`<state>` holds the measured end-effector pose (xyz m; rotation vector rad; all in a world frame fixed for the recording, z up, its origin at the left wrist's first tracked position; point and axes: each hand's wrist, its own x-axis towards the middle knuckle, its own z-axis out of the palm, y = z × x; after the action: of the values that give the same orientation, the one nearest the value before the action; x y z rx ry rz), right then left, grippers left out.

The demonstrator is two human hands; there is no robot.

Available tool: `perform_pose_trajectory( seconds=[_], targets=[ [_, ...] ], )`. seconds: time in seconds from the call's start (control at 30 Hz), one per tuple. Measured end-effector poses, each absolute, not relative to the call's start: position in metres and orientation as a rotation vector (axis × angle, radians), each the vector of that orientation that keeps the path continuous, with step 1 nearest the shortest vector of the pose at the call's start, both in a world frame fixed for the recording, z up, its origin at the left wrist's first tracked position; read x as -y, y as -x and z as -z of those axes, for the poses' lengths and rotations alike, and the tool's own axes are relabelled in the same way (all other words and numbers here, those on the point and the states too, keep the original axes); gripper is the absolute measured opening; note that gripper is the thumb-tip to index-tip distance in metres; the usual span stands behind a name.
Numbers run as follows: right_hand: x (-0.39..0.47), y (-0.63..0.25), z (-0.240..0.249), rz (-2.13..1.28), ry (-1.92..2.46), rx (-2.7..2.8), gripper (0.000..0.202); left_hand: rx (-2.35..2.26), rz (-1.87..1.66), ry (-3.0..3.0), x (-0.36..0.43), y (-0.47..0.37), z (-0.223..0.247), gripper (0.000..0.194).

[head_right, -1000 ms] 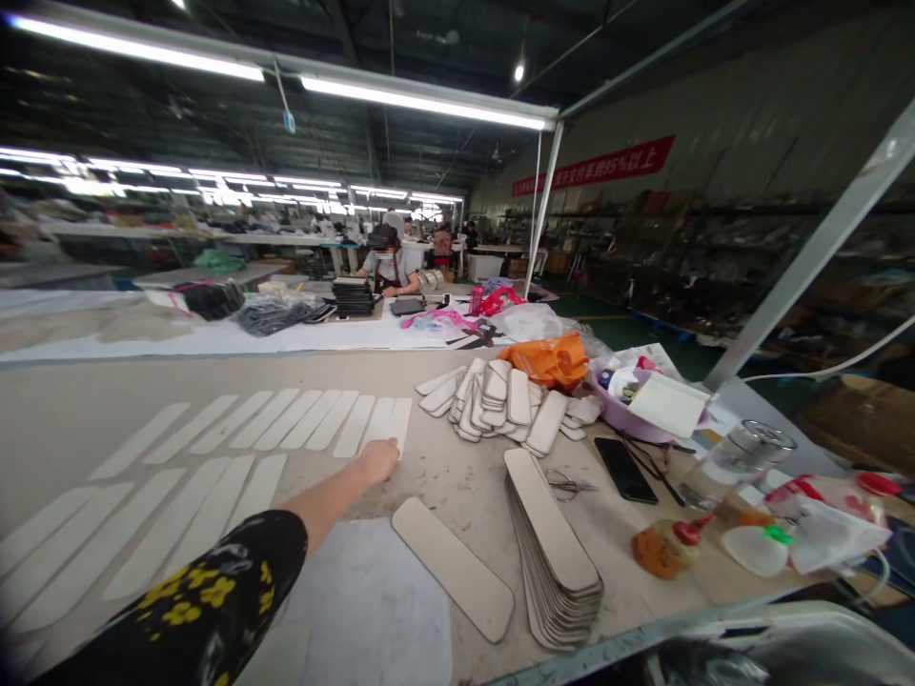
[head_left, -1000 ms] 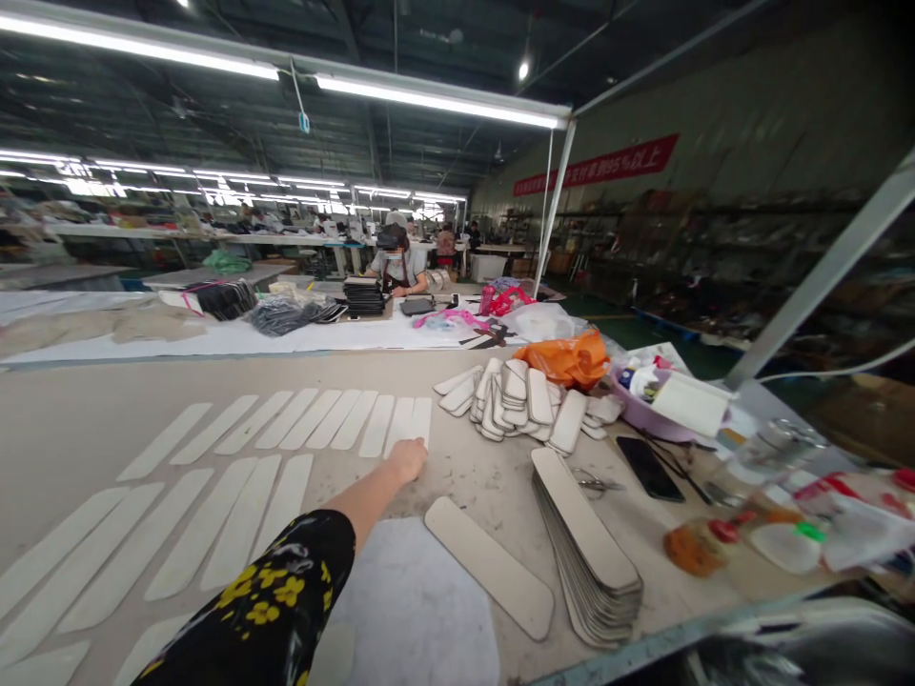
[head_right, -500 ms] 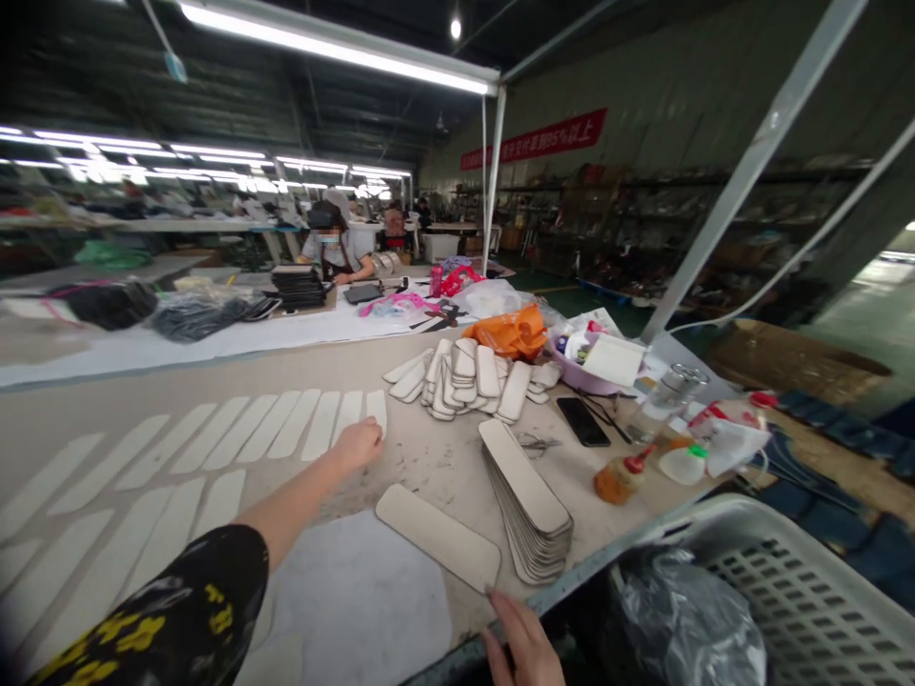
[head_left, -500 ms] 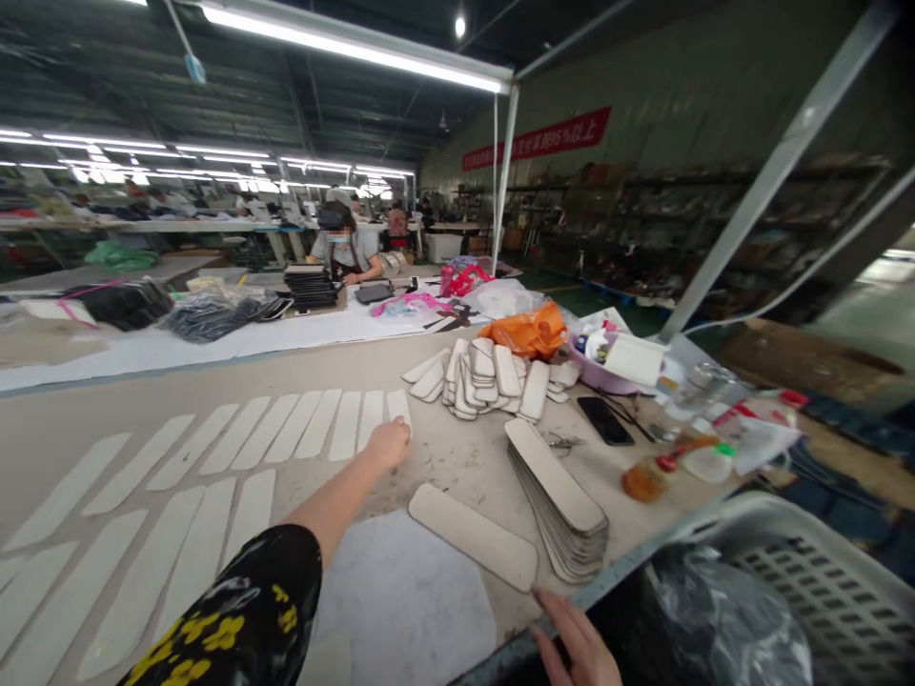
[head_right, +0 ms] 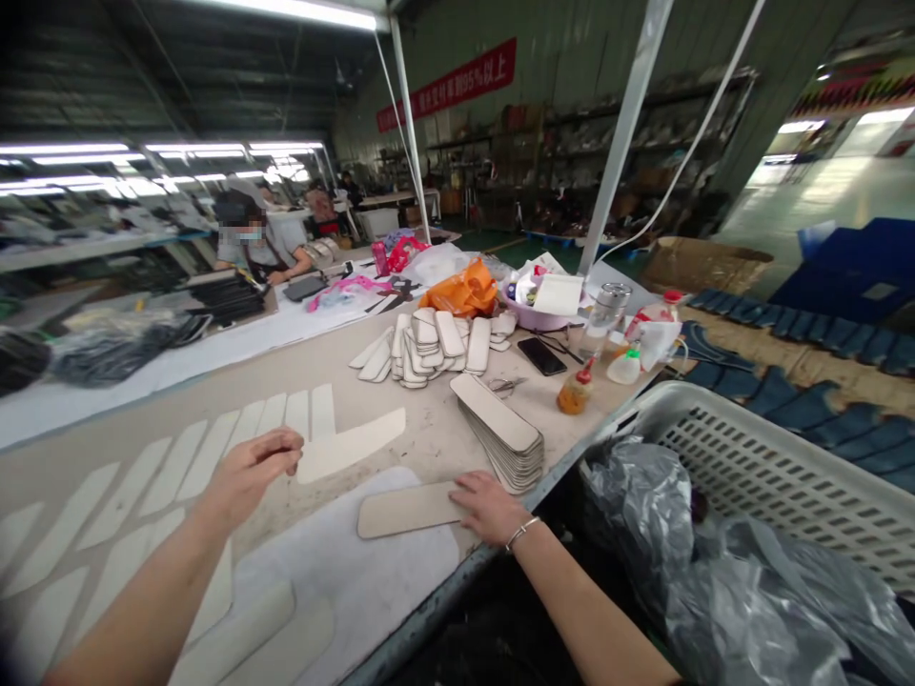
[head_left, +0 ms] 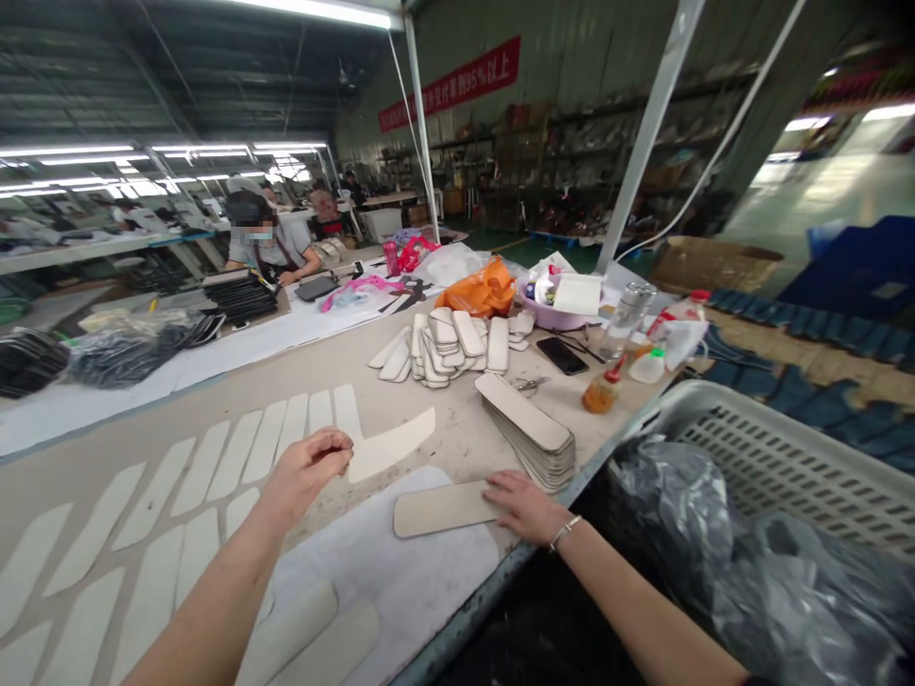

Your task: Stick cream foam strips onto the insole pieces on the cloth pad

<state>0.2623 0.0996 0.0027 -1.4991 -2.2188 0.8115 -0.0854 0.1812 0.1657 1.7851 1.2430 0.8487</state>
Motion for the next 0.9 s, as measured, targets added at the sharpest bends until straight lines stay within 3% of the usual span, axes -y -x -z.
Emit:
perform_pose_trajectory(
  seconds=[0.1,0.27,0.6,0.9],
  targets=[
    [-0.095,-0.267,-0.004,-0.922,1.447,2.094,0.056,-1.159,-0.899,-1.534,-0.157,0.089,-0.155,0.011],
    [-0.084,-0.260,-0.006,-0.972,1.531,1.592,0.045,-1.128,-0.897,-1.271,-0.119,0.081,-0.137,0.011],
    [-0.072,-0.224,-0.003,-1.446,1.438,0.938,0.045,-1.065,-0.826,-1.021,-0.089,0.070,-0.135,0.013],
    [-0.062,-0.237,0.009,-1.366,1.512,0.850,0.033,-1.048,-0.745,-0.920,-0.095,0.081,-0.102,0.016]
  ],
)
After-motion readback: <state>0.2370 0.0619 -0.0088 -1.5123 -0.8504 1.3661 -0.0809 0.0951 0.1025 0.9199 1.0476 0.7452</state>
